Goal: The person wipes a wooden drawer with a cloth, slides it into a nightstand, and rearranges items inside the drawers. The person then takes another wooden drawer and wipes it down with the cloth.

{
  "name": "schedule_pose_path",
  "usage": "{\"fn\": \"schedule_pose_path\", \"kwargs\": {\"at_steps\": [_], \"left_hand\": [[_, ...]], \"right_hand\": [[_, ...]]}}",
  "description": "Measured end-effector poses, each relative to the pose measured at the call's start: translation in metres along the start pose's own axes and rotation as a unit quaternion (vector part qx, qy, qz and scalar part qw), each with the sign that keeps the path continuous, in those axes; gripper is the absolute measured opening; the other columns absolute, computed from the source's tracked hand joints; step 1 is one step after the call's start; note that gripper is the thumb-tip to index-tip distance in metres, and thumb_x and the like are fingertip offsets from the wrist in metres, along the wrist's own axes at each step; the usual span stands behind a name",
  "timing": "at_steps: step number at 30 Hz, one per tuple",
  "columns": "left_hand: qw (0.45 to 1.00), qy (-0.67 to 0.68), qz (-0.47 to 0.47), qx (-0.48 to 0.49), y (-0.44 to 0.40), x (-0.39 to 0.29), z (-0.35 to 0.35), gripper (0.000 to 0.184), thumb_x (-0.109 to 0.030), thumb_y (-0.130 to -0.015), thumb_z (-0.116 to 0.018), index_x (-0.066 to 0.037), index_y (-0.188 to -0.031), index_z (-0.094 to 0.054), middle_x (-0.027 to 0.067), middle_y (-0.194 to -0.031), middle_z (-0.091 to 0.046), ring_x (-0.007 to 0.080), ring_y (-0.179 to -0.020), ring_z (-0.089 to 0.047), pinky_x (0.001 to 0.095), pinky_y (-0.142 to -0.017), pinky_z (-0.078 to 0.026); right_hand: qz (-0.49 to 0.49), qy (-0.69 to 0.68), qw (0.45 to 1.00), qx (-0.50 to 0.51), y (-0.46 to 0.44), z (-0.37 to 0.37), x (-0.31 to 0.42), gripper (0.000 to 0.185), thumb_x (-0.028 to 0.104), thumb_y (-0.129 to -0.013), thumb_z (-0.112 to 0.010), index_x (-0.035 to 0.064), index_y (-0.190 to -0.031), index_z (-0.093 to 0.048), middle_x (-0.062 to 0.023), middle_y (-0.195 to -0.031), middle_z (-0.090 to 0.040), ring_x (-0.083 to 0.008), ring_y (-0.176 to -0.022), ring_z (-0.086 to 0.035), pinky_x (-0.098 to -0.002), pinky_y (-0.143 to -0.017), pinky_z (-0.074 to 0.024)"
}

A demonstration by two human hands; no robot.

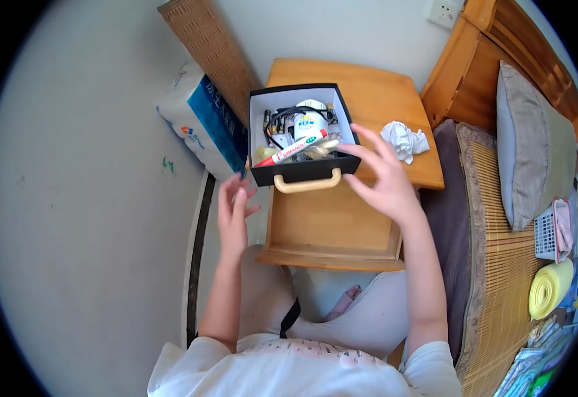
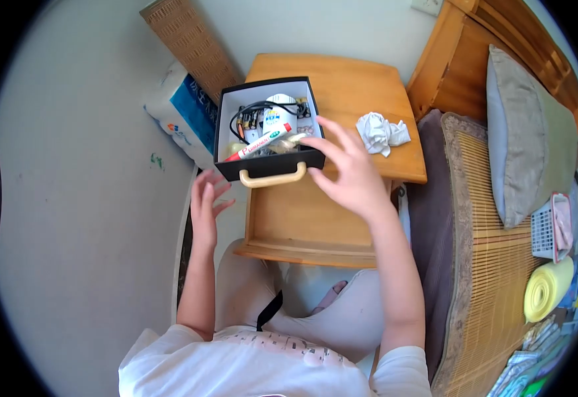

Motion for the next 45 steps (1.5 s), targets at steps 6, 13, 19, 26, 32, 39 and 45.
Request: {"fn": "schedule_pose_path", "kwargs": {"at_steps": [6,13,19,26,32,39,45], "left_hand": [[0.979,0.143,0.119,0.080,-0.020,-0.013,-0.020,0.069,-0.054,-0.098,-0.047,-0.005,-0.146,-0.037,0.0182,-0.133,-0.054,0.0316,-0.116,-0.060,0.0440,-0.091,-0.054],[0.951,0.239,0.150,0.123,0.093,-0.004,-0.008,0.084,-0.031,-0.084,-0.061,-0.006,-0.154,-0.021,0.0161,-0.142,-0.046,0.0288,-0.127,-0.053,0.0428,-0.101,-0.049],[0.953,0.213,0.161,0.141,0.157,0.006,-0.012,0.099,-0.027,-0.074,-0.064,-0.006,-0.157,-0.016,0.0184,-0.154,-0.031,0.0310,-0.142,-0.035,0.0415,-0.117,-0.029],[0.951,0.195,0.150,0.188,0.173,0.022,-0.033,0.097,-0.026,-0.076,-0.063,-0.003,-0.157,-0.016,0.0205,-0.156,-0.029,0.0300,-0.144,-0.033,0.0403,-0.119,-0.023],[0.947,0.202,0.168,0.185,0.172,0.024,-0.034,0.096,-0.024,-0.075,-0.063,-0.004,-0.157,-0.016,0.0206,-0.155,-0.030,0.0299,-0.144,-0.032,0.0399,-0.120,-0.022],[0.948,0.198,0.155,0.194,0.168,0.031,-0.033,0.096,-0.022,-0.076,-0.062,-0.005,-0.158,-0.015,0.0197,-0.155,-0.030,0.0287,-0.143,-0.034,0.0393,-0.118,-0.025],[0.954,0.151,0.123,0.229,0.171,0.024,-0.043,0.095,-0.022,-0.076,-0.061,-0.005,-0.157,-0.015,0.0175,-0.151,-0.034,0.0267,-0.138,-0.040,0.0383,-0.116,-0.029]], "right_hand": [[0.011,-0.042,0.995,-0.091,0.024,-0.021,0.015,0.020,0.002,-0.078,-0.076,0.0026,-0.096,-0.069,-0.0108,-0.097,-0.068,-0.0299,-0.091,-0.068,-0.0383,-0.080,-0.0560],[-0.088,-0.149,0.984,-0.038,0.113,0.015,0.066,0.025,0.005,-0.072,-0.082,0.0050,-0.097,-0.075,-0.0075,-0.104,-0.071,-0.0314,-0.102,-0.068,-0.0450,-0.094,-0.0538],[-0.089,-0.028,0.994,0.052,0.117,0.030,0.090,0.046,0.019,-0.074,-0.081,0.0099,-0.118,-0.070,-0.0102,-0.125,-0.063,-0.0359,-0.123,-0.055,-0.0447,-0.101,-0.0455],[-0.037,-0.004,0.994,0.101,0.113,-0.008,0.065,0.010,0.012,-0.079,-0.075,0.0078,-0.088,-0.074,-0.0046,-0.096,-0.067,-0.0264,-0.099,-0.059,-0.0341,-0.082,-0.0512],[-0.348,-0.341,0.871,0.064,0.122,0.025,0.014,0.018,0.012,-0.098,-0.062,-0.0027,-0.109,-0.064,-0.0002,-0.083,-0.059,-0.0047,-0.074,-0.054,-0.0187,-0.063,-0.0410],[-0.274,-0.247,0.926,0.074,0.106,0.000,0.034,0.035,0.014,-0.098,-0.063,0.0039,-0.131,-0.058,-0.0091,-0.094,-0.066,-0.0146,-0.077,-0.063,-0.0306,-0.070,-0.0505],[-0.031,0.048,0.995,0.081,0.104,-0.056,0.075,0.027,0.016,-0.084,-0.073,0.0037,-0.108,-0.069,-0.0074,-0.086,-0.061,-0.0285,-0.081,-0.064,-0.0375,-0.073,-0.0514]]}}
Point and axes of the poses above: each hand's wrist, its own y-axis away from the middle knuckle, its own z-axis out of the back of the hand, x = y × z, the point moved 6 cm from there along -y, towards the middle knuckle
